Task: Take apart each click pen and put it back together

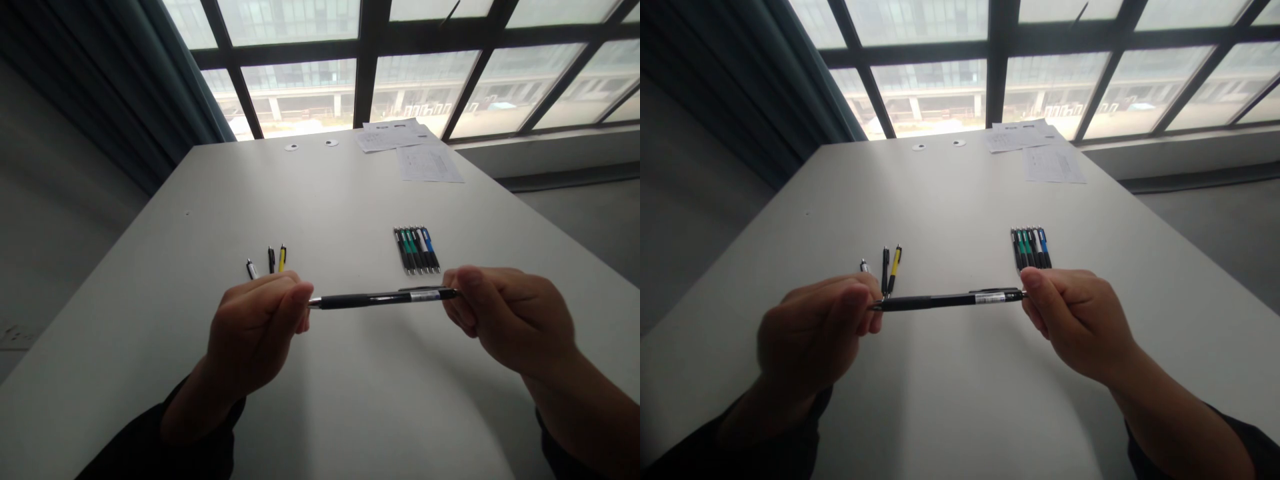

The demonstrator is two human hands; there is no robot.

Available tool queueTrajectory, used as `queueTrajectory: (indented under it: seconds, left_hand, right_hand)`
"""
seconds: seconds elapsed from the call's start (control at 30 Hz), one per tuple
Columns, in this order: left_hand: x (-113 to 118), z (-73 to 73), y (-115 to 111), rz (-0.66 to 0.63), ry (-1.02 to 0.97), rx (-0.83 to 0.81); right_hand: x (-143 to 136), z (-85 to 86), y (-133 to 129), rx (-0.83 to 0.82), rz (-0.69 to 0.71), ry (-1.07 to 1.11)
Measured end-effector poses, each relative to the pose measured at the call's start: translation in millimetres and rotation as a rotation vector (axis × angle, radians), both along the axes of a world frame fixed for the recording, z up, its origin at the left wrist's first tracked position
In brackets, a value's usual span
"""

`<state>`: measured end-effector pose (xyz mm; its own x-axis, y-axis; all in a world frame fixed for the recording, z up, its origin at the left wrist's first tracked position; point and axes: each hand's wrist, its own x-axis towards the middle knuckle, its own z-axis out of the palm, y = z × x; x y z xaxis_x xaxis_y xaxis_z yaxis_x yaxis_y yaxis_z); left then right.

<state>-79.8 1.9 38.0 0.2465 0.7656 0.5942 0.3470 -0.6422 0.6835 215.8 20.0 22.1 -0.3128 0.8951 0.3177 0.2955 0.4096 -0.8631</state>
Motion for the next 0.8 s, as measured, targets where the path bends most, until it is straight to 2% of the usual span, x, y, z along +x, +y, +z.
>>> queueTrajectory:
  seconds: [0.13,0.23,0.37,0.5,0.67,0.8]
  left_hand:
    - [0.7,-0.4,-0.3,0.006,0.017,-0.018]
    - [1.0,0.3,0.3,0.081,0.014,-0.035]
    - [2.9,1.8,1.3,0.23,-0.023,-0.093]
    - [7.7,1.6,1.5,0.276,-0.137,-0.157]
    - [15.7,-0.7,-1.0,0.132,-0.343,-0.326]
    - [24.2,-3.8,-7.0,-0.055,-0.339,-0.454]
  right_hand:
    - [0.2,-0.3,0.0,0.013,0.007,0.013]
    - [-2.1,5.1,1.3,0.041,0.03,-0.009]
    - [-8.6,12.9,3.3,0.092,0.219,-0.101]
    - [-16.2,7.9,2.5,0.051,0.374,-0.164]
    - [-28.7,-4.6,-5.2,-0.013,0.423,-0.244]
    - [-41.2,-9.8,-11.3,-0.038,0.456,-0.292]
